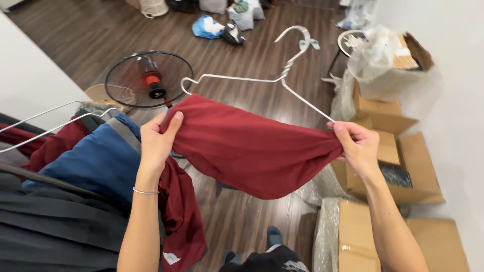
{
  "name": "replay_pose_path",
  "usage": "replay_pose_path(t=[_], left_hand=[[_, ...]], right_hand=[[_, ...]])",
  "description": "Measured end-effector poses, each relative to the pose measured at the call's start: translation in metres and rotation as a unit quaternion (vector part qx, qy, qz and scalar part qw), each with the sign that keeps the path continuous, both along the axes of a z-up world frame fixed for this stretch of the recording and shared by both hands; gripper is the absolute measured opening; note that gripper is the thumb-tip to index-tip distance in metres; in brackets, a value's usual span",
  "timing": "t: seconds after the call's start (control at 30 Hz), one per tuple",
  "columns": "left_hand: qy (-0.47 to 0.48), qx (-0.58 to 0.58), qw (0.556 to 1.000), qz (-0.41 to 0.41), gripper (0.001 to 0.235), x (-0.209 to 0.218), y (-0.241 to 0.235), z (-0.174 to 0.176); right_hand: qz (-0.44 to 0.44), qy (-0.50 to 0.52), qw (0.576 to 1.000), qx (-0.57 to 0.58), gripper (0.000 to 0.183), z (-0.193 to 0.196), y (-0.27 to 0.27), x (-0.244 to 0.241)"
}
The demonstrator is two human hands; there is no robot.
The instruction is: Hanging clothes from a laundry basket onto a drying rack using hangers.
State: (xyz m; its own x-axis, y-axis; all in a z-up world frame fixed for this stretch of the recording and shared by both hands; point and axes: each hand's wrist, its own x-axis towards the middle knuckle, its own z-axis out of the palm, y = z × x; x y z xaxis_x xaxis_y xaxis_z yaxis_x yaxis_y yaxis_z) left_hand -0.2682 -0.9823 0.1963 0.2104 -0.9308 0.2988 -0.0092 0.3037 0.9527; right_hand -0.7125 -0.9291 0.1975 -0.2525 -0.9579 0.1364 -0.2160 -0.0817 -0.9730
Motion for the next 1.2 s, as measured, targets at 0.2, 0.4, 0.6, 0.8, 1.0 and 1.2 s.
replay_pose_path(t=[0.2, 0.4, 0.6, 0.8, 1.0, 1.2], left_hand=[[0.008, 0.01, 0.998, 0.053, 0.021, -0.003, -0.012, -0.011], [0.028, 0.103, 0.994, 0.001, 0.03, -0.021, 0.005, -0.035], [-0.054, 0.028, 0.991, 0.123, 0.039, -0.021, 0.027, -0.072], [-0.139, -0.004, 0.97, 0.199, 0.032, -0.034, 0.055, -0.026], [-0.18, -0.116, 0.928, 0.305, 0.062, -0.03, 0.069, 0.044], [-0.372, -0.007, 0.889, 0.267, 0.026, -0.005, 0.066, 0.027]], right_hand=[[0.061, -0.02, 0.997, -0.03, 0.013, 0.004, -0.054, -0.029], [0.13, -0.048, 0.98, -0.144, 0.009, 0.015, -0.098, -0.04], [0.13, -0.041, 0.979, -0.152, 0.009, 0.027, -0.13, -0.03], [0.195, -0.042, 0.968, -0.153, 0.01, 0.004, -0.157, -0.018], [0.336, -0.07, 0.931, -0.126, 0.011, 0.008, -0.157, 0.004], [0.36, -0.021, 0.927, -0.107, 0.012, 0.012, -0.147, 0.029]])
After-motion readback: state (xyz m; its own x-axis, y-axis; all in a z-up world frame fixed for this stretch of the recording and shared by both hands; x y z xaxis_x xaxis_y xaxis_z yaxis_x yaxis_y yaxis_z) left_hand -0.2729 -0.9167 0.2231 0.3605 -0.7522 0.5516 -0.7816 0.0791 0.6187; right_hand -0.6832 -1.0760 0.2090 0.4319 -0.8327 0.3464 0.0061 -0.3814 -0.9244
